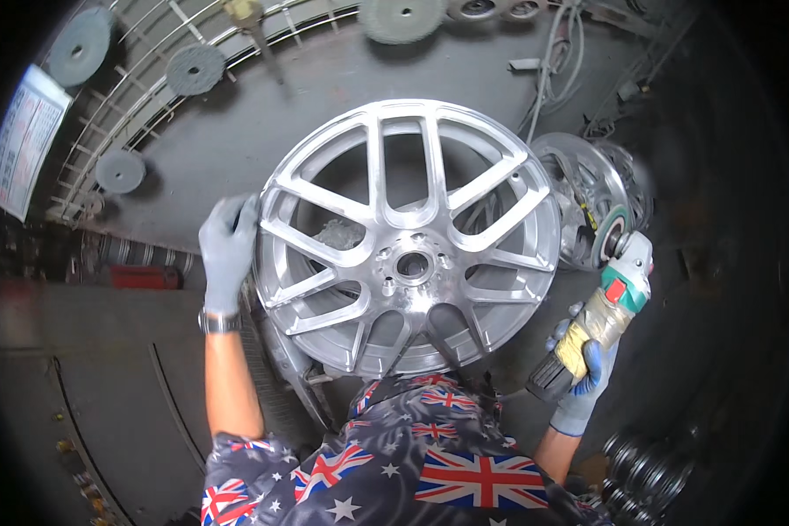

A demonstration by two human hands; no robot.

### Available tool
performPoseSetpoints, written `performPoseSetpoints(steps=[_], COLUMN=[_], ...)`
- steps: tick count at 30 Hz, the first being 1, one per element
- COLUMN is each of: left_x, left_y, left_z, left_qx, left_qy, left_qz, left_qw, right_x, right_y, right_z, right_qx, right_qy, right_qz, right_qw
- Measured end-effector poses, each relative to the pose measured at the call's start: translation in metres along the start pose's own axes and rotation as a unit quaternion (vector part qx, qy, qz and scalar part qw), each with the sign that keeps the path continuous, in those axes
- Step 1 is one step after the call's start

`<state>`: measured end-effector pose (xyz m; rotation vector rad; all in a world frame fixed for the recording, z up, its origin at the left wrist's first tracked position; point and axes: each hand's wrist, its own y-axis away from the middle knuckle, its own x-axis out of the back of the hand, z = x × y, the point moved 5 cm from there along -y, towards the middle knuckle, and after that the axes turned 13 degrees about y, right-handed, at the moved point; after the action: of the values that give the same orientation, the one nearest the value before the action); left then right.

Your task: The person uses a metal file to manually smooth the edges of a silver car wheel rim. They then switch to a handheld power polisher with a buffing pad to polish the face of the wheel, moving the tool systematically across the spokes and outer rim.

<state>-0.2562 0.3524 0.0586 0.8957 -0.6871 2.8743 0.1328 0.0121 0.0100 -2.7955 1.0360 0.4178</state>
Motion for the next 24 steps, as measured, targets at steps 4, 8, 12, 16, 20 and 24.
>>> performPoseSetpoints(steps=[4, 8, 12, 16, 20, 24], left_x=[0.044, 0.010, -0.069, -0.101, -0.085, -0.095], left_y=[0.093, 0.150, 0.168, 0.163, 0.151, 0.142], left_z=[-0.023, 0.033, 0.070, 0.041, 0.033, 0.030], left_qx=[0.063, 0.144, 0.250, 0.157, 0.163, 0.135], left_qy=[-0.041, 0.174, 0.628, 0.687, 0.782, 0.796], left_qz=[0.131, 0.157, 0.004, 0.001, 0.080, 0.074], left_qw=[0.989, 0.962, 0.737, 0.710, 0.596, 0.585], right_x=[-0.037, -0.110, -0.197, -0.266, -0.298, -0.301], right_y=[-0.028, -0.049, -0.055, -0.033, -0.017, -0.028], right_z=[-0.001, -0.001, 0.013, 0.019, 0.041, 0.040], right_qx=[-0.005, -0.068, -0.024, 0.207, 0.110, 0.111], right_qy=[0.022, 0.066, 0.245, 0.373, 0.383, 0.405], right_qz=[-0.078, -0.157, -0.344, -0.453, -0.546, -0.538], right_qw=[0.997, 0.983, 0.906, 0.783, 0.737, 0.731])
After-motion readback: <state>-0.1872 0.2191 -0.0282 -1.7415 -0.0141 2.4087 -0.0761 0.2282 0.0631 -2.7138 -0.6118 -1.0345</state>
